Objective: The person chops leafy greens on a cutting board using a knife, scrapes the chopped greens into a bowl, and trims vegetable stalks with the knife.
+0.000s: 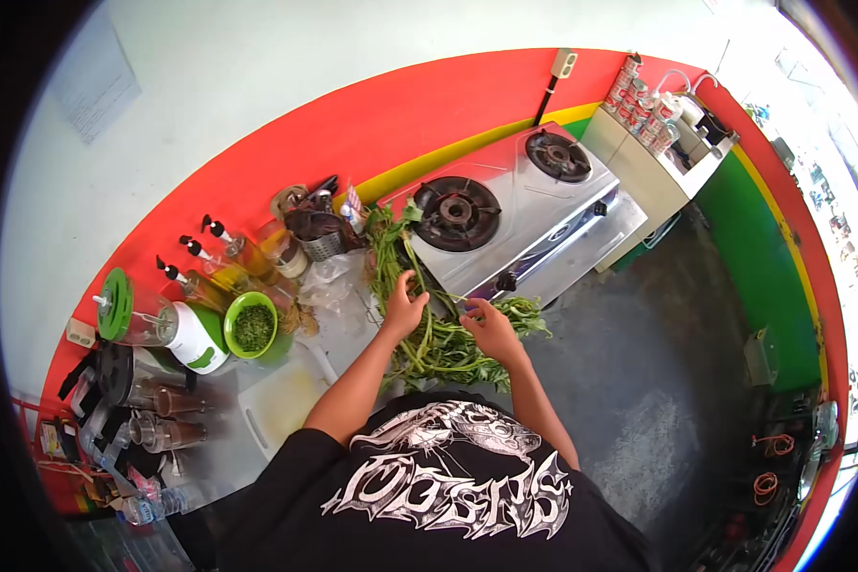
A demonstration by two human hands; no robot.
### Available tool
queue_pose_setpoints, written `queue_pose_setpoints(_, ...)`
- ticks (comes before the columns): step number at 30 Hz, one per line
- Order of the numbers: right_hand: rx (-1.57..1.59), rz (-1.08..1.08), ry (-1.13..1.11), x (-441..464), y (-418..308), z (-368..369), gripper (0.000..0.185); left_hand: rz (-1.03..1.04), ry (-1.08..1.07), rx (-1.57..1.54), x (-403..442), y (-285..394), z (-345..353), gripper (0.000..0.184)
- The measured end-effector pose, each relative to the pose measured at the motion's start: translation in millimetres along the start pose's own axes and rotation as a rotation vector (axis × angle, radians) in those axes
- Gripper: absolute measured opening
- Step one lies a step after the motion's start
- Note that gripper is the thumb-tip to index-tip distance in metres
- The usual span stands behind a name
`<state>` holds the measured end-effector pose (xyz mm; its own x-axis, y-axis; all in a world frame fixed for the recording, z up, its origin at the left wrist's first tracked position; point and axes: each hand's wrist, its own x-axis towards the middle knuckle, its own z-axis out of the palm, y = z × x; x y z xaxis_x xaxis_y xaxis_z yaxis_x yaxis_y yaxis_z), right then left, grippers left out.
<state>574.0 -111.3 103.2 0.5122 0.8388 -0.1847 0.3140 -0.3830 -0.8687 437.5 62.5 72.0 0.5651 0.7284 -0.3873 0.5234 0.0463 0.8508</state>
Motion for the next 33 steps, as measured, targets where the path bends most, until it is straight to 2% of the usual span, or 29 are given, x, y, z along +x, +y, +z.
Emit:
queue_pose_setpoints(5, 0.149, 0.058, 0.086, -7.4, 25.9, -21.5, 0.041, -0.068, 0.216, -0.063, 21.7, -1.2, 20.0, 0.075)
queue_pose_setpoints(7, 0.158, 0.065, 0.106, -9.9, 30.9, -25.8, 0.040, -0.075, 0.205, -0.150, 24.2, -0.4, 16.8, 0.069)
queue_pose_setpoints(8, 0.185, 0.075, 0.122, -10.2, 32.4, -26.7, 0.039, -0.025, 0.199, -0.199, 22.3, -1.6, 16.4, 0.054)
queue_pose_setpoints(9, 0.213, 0.083, 0.136, -10.3, 30.1, -26.1, 0.039, -0.032, 0.205, -0.201, 15.5, 4.8, 10.1, 0.054)
queue_pose_setpoints(11, 0.235, 0.074, 0.143, -10.7, 19.2, -21.4, 0.035, 0.079, 0.056, -0.322, -0.8, 14.7, -5.4, 0.042)
queue_pose_setpoints(12, 0.271, 0.071, 0.140, -10.6, 11.6, -17.9, 0.033, 0.172, 0.072, -0.408, -12.4, 17.9, -8.3, 0.033)
queue_pose_setpoints(13, 0.305, 0.067, 0.135, -10.9, 1.7, -14.2, 0.030, 0.165, 0.089, -0.414, -24.5, 21.1, -15.6, 0.033)
queue_pose_setpoints(15, 0.301, 0.005, 0.096, -9.6, -17.8, -2.9, 0.029, 0.282, 0.012, -0.361, -50.0, 28.8, -35.1, 0.031)
queue_pose_setpoints(19, 0.438, -0.103, -0.051, -5.3, -61.8, 36.7, 0.031, 0.362, 0.028, -0.488, -101.4, 27.3, -75.9, 0.032)
queue_pose_setpoints(22, 0.447, -0.229, -0.181, -9.4, -96.9, 79.2, 0.031, 0.420, 0.178, -0.494, -138.2, 12.9, -120.0, 0.031)
queue_pose_setpoints(25, 0.448, -0.256, -0.311, -22.0, -116.7, 128.4, 0.031, 0.448, 0.342, -0.558, -188.3, 1.0, -169.5, 0.030)
queue_pose_setpoints(27, 0.471, -0.223, -0.356, -33.6, -127.6, 160.1, 0.032, 0.553, 0.470, -0.537, -222.2, -12.4, -204.8, 0.030)
queue_pose_setpoints(29, 0.376, -0.200, -0.378, -44.6, -134.2, 190.9, 0.031, 0.575, 0.602, -0.522, -259.4, -20.0, -227.4, 0.030)
queue_pose_setpoints(32, 0.312, -0.224, -0.416, -58.2, -129.2, 238.7, 0.032, 0.514, 0.686, -0.384, -299.8, -66.1, -253.2, 0.028)
queue_pose_setpoints(33, 0.239, -0.247, -0.420, -60.9, -121.4, 254.3, 0.033, 0.403, 0.702, -0.273, -312.1, -79.2, -258.0, 0.027)
